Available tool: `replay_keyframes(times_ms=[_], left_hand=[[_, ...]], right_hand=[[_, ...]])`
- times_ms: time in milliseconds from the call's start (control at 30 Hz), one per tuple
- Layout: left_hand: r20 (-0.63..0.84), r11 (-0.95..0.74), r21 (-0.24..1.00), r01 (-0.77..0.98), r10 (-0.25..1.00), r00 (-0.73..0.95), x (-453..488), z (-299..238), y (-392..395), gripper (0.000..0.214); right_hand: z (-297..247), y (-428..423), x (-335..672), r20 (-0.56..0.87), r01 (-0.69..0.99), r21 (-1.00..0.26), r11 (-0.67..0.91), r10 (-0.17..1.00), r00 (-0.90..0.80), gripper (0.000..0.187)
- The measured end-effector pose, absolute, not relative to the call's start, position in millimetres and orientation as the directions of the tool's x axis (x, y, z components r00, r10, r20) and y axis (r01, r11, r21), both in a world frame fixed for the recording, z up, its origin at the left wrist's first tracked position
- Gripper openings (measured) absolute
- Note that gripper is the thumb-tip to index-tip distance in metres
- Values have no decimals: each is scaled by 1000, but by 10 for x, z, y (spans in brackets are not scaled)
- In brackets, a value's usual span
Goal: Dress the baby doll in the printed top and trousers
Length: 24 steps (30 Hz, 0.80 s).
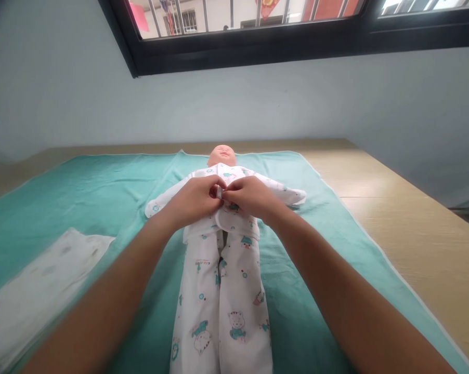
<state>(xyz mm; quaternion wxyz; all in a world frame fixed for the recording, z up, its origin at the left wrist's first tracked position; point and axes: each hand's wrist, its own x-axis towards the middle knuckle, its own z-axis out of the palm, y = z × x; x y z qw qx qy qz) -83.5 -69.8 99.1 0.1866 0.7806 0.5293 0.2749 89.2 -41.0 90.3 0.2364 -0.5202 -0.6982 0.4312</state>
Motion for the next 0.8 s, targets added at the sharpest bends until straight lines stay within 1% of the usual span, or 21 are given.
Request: replay_keyframes(times_ms=[67,133,267,367,500,600,700,800], left_hand=[[227,-350,631,692,937,267,-852,987,-687,12],[202,-305,705,641,952,230,-876,992,-677,10],[131,-202,838,507,976,172,-920,1011,-668,18],[68,-136,909,395,981,183,-951,1014,-658,23],[2,-65,952,298,978,208,-989,999,-630,24],[-12,-42,964,263,979,201,-993,993,-622,22],[13,-65,955,289,984,179,-975,1007,-636,21],[33,-83,942,325,987,157,-953,1027,-652,23]], right_hand=[[903,-409,900,-105,516,-851,102,929,-356,15],[911,-409,909,-96,499,-860,108,926,-365,14],[930,-406,926,-106,475,-875,93,920,-376,17],[928,-402,931,-99,468,-878,99,920,-380,17],[914,-409,931,-78,456,-881,124,914,-399,17],[910,-434,915,-50,481,-863,153,923,-382,17],[912,-465,885,-1,509,-838,193,934,-357,17],[907,-482,854,16,511,-834,209,934,-356,17]])
